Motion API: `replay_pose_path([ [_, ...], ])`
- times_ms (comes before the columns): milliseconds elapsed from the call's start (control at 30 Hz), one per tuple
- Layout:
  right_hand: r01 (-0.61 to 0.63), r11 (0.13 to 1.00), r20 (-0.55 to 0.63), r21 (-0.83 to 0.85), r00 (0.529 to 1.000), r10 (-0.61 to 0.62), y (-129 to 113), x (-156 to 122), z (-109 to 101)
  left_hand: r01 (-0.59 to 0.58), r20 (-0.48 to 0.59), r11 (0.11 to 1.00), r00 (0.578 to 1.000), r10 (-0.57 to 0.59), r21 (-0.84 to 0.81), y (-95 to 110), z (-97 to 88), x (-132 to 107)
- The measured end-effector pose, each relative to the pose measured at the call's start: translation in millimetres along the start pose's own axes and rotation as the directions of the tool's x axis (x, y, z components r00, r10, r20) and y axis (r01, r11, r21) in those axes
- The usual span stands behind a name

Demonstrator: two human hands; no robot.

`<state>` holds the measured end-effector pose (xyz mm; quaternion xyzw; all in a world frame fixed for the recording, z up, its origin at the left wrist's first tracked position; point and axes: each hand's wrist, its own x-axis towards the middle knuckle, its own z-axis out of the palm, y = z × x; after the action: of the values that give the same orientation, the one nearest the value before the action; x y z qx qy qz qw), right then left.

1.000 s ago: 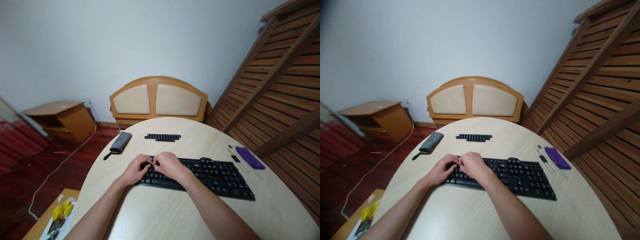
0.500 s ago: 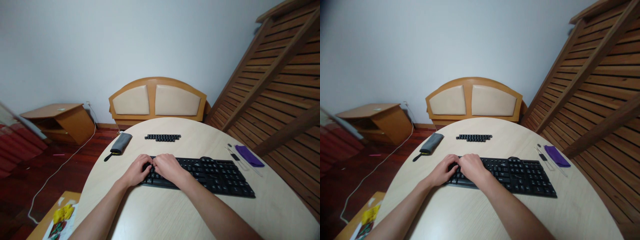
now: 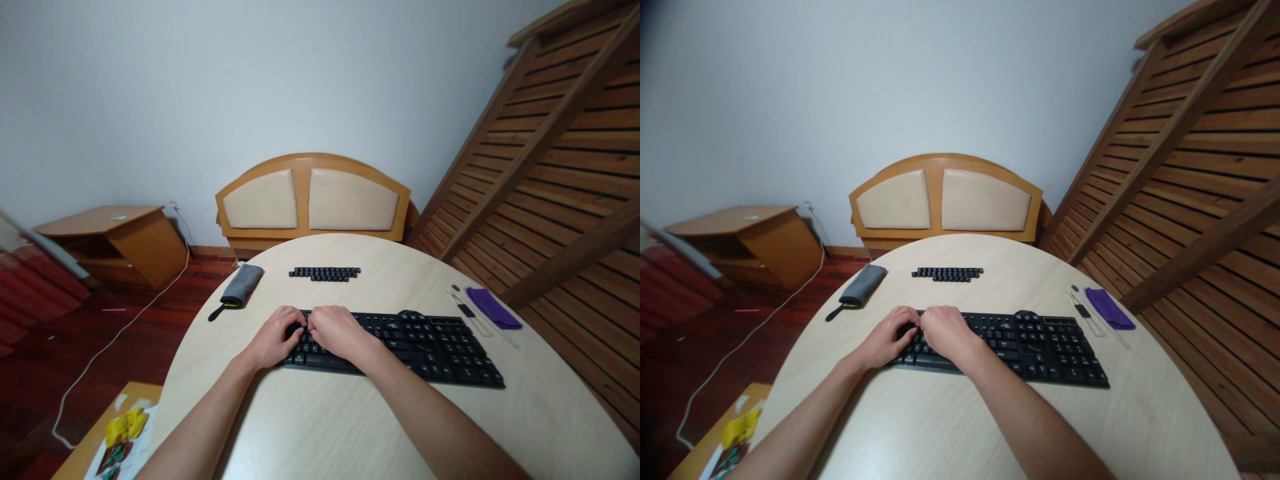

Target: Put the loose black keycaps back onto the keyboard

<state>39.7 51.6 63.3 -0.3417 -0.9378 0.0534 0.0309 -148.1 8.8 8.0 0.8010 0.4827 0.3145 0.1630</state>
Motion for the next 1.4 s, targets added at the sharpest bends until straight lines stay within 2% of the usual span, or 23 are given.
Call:
replay_pose_path([
  [67,-0.01,0.999,-0.01,0.043,1.0,0.01,13.9,-1.0,-4.5,0.0,0.0,1.0,1.0,0.0,0.005,0.1,-0.4,0.2],
  [133,-0.078,0.995,-0.059,0.059,0.995,0.081,33.6,-0.9,-8.0,-0.001,-0.005,1.0,1.0,0.001,0.007,0.3,-0.7,0.4],
  [233,-0.279,0.959,-0.123,0.047,0.951,0.283,68.2,2.7,-8.8,-0.006,-0.006,1.0,1.0,0.006,0.003,0.4,-1.2,0.6],
  [300,-0.397,0.918,-0.09,0.0,0.914,0.396,88.9,7.5,-6.4,-0.01,-0.002,1.0,1.0,0.01,0.002,0.0,-1.3,0.5],
  [467,-0.464,0.885,-0.078,-0.045,0.884,0.46,116.9,22.4,1.9,-0.01,0.002,1.0,1.0,0.01,0.012,-0.9,-1.3,0.1],
  [900,-0.464,0.884,-0.082,-0.048,0.884,0.46,124.2,35.9,9.6,-0.017,-0.004,1.0,1.0,0.017,0.002,-2.3,-0.5,-0.8],
  [1033,-0.465,0.885,-0.067,-0.02,0.884,0.462,122.1,25.9,7.0,-0.016,-0.004,1.0,1.0,0.016,0.002,-2.0,-0.9,-0.9],
  [1133,-0.449,0.893,-0.05,0.02,0.892,0.449,119.7,8.3,3.8,-0.017,0.001,1.0,1.0,0.017,0.011,-1.0,-1.3,-0.5],
  [1200,-0.424,0.902,-0.039,0.079,0.903,0.428,119.0,-7.2,0.3,-0.02,0.006,1.0,1.0,0.02,0.024,-0.2,-1.7,-0.3],
  [1267,-0.372,0.9,-0.011,0.225,0.923,0.385,118.9,-23.5,-4.6,-0.02,0.01,0.999,1.0,0.02,0.042,0.5,-2.2,-0.3],
  [1400,-0.229,0.812,0.108,0.537,0.973,0.203,117.9,-50.0,-15.6,-0.022,0.022,0.995,1.0,0.02,0.094,2.6,-4.1,-1.0],
])
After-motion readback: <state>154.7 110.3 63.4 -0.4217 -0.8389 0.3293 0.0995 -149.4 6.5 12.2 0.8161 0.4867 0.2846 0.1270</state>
